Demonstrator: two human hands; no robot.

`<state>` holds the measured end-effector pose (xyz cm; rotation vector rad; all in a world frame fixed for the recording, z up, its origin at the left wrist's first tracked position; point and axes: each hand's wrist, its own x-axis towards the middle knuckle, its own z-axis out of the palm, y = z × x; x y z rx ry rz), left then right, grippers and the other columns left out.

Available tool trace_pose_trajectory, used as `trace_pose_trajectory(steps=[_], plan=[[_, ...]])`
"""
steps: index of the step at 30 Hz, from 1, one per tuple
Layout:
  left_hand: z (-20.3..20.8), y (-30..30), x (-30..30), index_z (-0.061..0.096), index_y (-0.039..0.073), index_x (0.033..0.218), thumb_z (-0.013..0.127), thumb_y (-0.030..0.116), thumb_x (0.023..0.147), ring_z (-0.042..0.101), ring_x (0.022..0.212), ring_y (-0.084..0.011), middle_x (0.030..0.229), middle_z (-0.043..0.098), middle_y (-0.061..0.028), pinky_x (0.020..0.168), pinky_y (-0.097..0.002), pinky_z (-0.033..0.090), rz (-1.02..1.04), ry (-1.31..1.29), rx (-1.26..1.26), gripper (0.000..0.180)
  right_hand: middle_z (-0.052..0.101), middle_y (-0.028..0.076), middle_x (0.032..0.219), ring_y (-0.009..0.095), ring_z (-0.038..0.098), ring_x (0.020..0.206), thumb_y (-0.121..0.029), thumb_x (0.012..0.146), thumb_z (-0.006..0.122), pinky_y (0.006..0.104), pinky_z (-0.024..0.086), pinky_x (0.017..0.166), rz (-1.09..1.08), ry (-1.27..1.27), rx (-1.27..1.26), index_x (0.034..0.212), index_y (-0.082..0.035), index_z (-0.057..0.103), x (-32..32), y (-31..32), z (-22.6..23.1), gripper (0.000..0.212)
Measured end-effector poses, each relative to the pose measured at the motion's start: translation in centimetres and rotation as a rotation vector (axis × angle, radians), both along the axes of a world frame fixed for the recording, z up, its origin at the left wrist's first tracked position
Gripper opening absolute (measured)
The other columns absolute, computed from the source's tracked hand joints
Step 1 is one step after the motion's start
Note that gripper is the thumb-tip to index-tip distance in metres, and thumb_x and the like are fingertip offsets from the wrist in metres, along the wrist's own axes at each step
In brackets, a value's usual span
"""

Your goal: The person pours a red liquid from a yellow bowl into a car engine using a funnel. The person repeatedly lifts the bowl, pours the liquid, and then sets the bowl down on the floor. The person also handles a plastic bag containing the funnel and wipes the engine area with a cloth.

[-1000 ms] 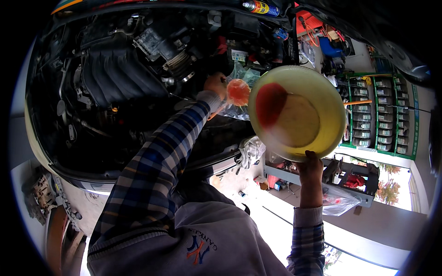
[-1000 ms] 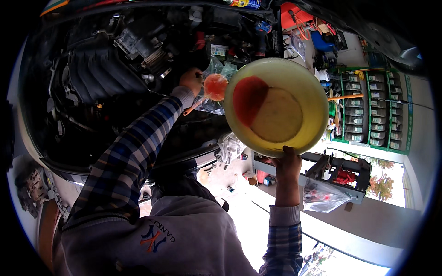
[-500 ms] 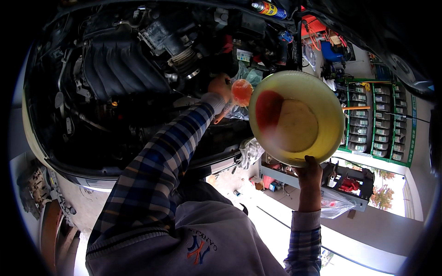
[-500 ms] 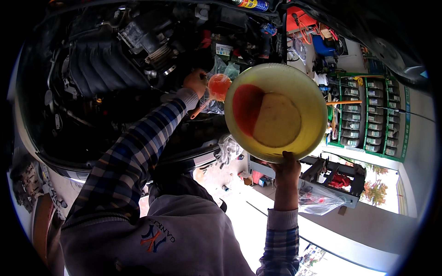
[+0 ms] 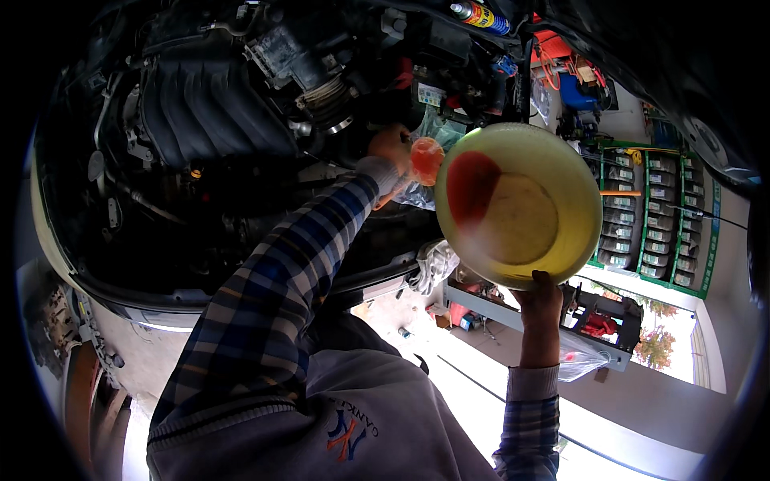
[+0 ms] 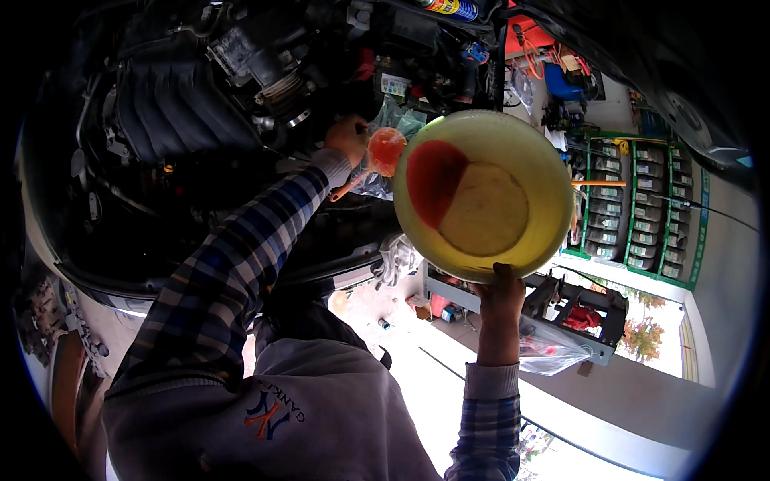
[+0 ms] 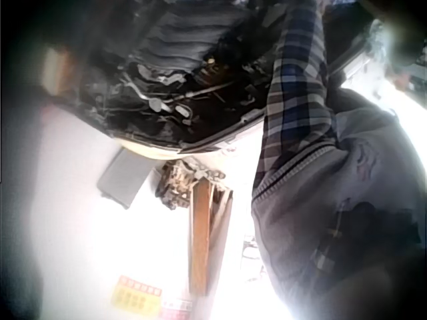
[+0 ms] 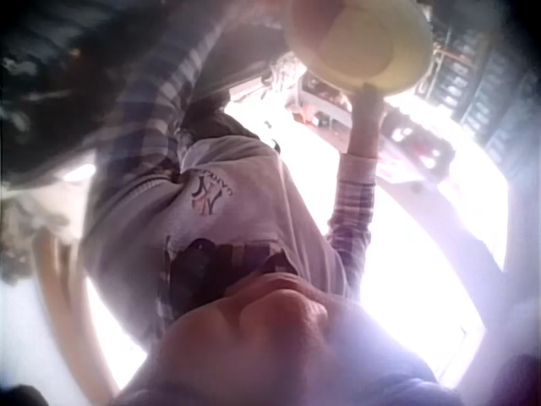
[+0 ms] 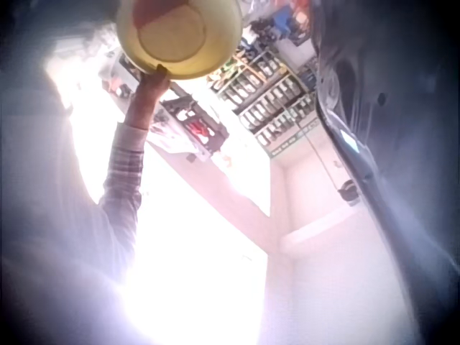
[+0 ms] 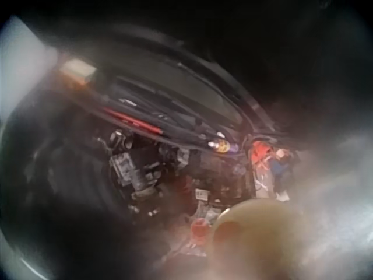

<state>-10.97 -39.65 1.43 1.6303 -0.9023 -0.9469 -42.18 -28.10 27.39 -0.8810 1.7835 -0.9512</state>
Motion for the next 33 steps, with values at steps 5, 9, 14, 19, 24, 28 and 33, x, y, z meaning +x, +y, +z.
trace_pose_trajectory(steps=[5,9,14,19,24,28,33], plan=[[0.3,0.5,0.0,0.066,0.008,0.105,0.064,0.015,0.086,0.068,0.093,-0.0349,0.099,0.069,-0.0184,0.081,-0.0401,0.054,0.035,0.02,-0.006,0.02,0.059,0.02,0.113,0.035,0.064,0.104,-0.015,0.09,0.058,0.0482,0.061,0.08,-0.073,-0.022,-0.002,0.12,0.008,0.051,2.6,-0.3,0.8,0.038],[0.4,0.5,0.3,0.066,0.009,0.105,0.064,0.015,0.086,0.067,0.093,-0.0359,0.099,0.069,-0.0185,0.081,-0.0409,0.054,0.014,0.032,-0.004,0.02,0.058,0.02,0.114,0.035,0.063,0.107,-0.012,0.09,0.056,0.0505,0.061,0.083,0.067,0.087,0.002,0.122,0.008,0.049,1.3,-0.1,0.7,0.039],[0.0,0.7,0.6,0.065,0.008,0.103,0.064,0.015,0.085,0.067,0.093,-0.036,0.098,0.069,-0.0181,0.081,-0.0412,0.054,0.031,0.041,-0.008,0.019,0.057,0.02,0.117,0.035,0.061,0.111,-0.012,0.09,0.055,0.0512,0.059,0.086,-0.076,-0.027,0.021,0.125,0.007,0.047,3.8,-0.4,1.3,0.041],[-0.2,0.7,0.4,0.066,0.009,0.102,0.064,0.015,0.085,0.067,0.092,-0.0357,0.097,0.069,-0.0176,0.08,-0.0418,0.054,0.049,0.053,-0.01,0.018,0.056,0.018,0.119,0.036,0.061,0.112,-0.011,0.089,0.056,0.0531,0.057,0.09,-0.04,-0.049,0.016,0.127,0.005,0.047,3.0,-0.6,1.1,0.043],[-0.4,0.5,0.3,0.065,0.009,0.102,0.064,0.016,0.085,0.067,0.091,-0.0355,0.097,0.069,-0.0173,0.079,-0.0422,0.054,0.04,0.031,-0.008,0.019,0.057,0.018,0.121,0.036,0.061,0.112,-0.009,0.088,0.056,0.0552,0.055,0.091,-0.06,-0.076,0.044,0.131,0.002,0.045,3.0,-0.9,1.1,0.046],[-1.1,0.4,0.1,0.064,0.009,0.101,0.064,0.02,0.086,0.067,0.089,-0.0352,0.094,0.069,-0.0167,0.076,-0.0427,0.053,0.056,0.025,-0.03,0.018,0.057,0.017,0.121,0.036,0.06,0.114,-0.009,0.087,0.056,0.0559,0.056,0.089,-0.061,-0.089,0.044,0.131,0.001,0.045,3.1,-1.0,1.1,0.046],[-1.1,0.4,0.2,0.064,0.009,0.101,0.064,0.02,0.086,0.067,0.089,-0.0354,0.094,0.069,-0.0167,0.076,-0.0425,0.053,0.04,0.038,-0.005,0.018,0.057,0.016,0.12,0.035,0.06,0.112,-0.009,0.087,0.056,0.0559,0.057,0.088,-0.071,-0.082,0.045,0.129,0.0,0.047,2.7,-1.1,1.1,0.044]])
